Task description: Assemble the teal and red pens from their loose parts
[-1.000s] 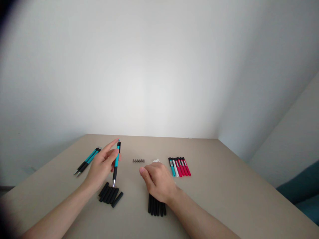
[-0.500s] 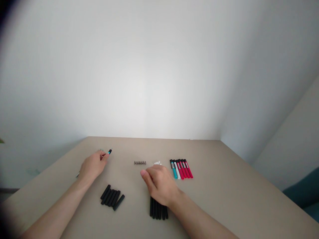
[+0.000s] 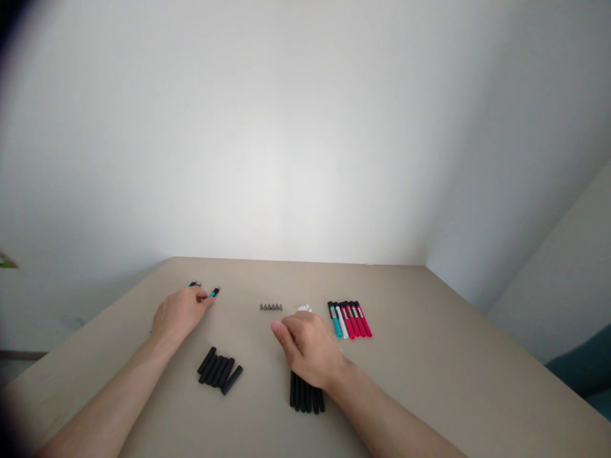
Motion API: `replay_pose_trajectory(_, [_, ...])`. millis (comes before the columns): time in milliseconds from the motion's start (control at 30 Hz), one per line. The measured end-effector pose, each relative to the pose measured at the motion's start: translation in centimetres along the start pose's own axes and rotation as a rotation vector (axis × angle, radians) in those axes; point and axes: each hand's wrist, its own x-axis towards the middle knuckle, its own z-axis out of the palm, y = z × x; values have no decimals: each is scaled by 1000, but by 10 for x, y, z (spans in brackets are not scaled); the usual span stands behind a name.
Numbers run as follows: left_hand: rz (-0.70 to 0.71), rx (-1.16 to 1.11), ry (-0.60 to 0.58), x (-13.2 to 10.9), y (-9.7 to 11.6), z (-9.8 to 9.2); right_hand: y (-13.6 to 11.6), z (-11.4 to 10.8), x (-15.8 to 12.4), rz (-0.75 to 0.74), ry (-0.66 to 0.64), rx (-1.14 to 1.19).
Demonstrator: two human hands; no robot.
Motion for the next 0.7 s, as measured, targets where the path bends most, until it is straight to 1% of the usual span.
replay_pose_trajectory(100, [-23, 15, 16, 0, -1, -1, 1, 1, 0, -3, -2, -3])
replay_pose_trajectory(233, [5, 25, 16, 0, -3, -2, 1, 1, 0, -2, -4, -9])
replay_pose_trajectory(333, [1, 48, 23, 1, -4, -2, 1, 1, 0, -4, -4, -12])
replay_pose_trajectory(600, [-69, 101, 69, 0, -7, -8, 3, 2, 0, -18, 6, -20])
replay_pose_trajectory(700, [-108, 112, 41, -1, -7, -10, 4, 2, -1, -26, 14, -50])
